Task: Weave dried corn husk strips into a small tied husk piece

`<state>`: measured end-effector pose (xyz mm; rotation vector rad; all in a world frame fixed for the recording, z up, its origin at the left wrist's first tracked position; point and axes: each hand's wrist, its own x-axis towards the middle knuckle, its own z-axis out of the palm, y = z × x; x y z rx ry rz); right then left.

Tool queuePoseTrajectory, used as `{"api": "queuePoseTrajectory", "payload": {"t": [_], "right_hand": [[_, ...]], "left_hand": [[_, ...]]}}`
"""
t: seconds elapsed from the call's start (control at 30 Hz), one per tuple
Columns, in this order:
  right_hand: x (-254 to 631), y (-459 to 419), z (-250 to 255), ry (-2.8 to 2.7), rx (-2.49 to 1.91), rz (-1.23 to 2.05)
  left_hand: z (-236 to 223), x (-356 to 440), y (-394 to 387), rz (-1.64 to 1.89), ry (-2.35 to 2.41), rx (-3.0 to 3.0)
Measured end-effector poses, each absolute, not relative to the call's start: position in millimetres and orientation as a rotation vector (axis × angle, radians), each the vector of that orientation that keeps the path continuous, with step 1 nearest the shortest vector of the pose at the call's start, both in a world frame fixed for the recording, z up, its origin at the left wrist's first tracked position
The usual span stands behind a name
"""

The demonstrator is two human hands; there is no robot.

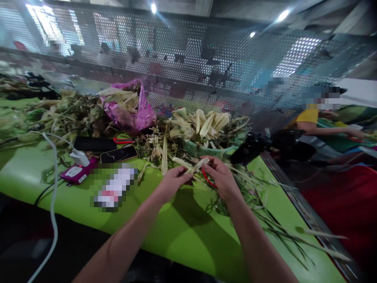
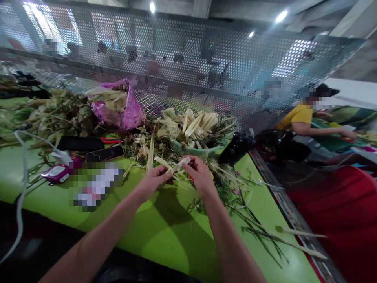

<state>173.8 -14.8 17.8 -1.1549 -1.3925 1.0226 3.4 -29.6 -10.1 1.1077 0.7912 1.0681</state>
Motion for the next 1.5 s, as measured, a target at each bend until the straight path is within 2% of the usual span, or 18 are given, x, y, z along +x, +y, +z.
{"api": "queuePoseTrajectory", "payload": {"t": [0.13, 0.4, 0.57, 0.6, 0.73, 0.8, 1.1, 1.5], "right_hand": [[168.6, -15.9, 13.6, -1.255, -1.153, 1.124], [168.6, -10.8, 8.9, -1.249, -1.228, 1.0], [161.5, -26.3, 25.1, -1.421, -1.287, 0.434], [156.8, -31.1, 26.9, -1.464, -1.284, 0.415], [134.8, -43.0, 21.0, -1.7, -1.195, 0.658], [127.4, -42.8, 12.9, -1.766, -1.215, 0.679], [120.2, -36.9, -2.1, -1.898, -1.538, 0.438], [112.1, -38.7, -4.8, -1.988, -1.465, 0.386]], "left_hand": [[-7.3, 1.9, -30.0, 1.031, 0.758, 1.077], [-7.4, 3.0, -31.3, 0.979, 0.745, 1.052], [-11.9, -5.2, -23.9, 1.194, 0.757, 0.702], [-12.0, -6.6, -22.4, 1.219, 0.744, 0.644], [-12.1, -5.8, -18.9, 1.251, 0.632, 0.515], [-13.4, -2.3, -18.6, 1.262, 0.577, 0.495], [-21.5, 6.8, -24.2, 1.271, 0.727, 0.625], [-12.6, 4.8, -25.9, 1.379, 0.837, 0.792]]}}
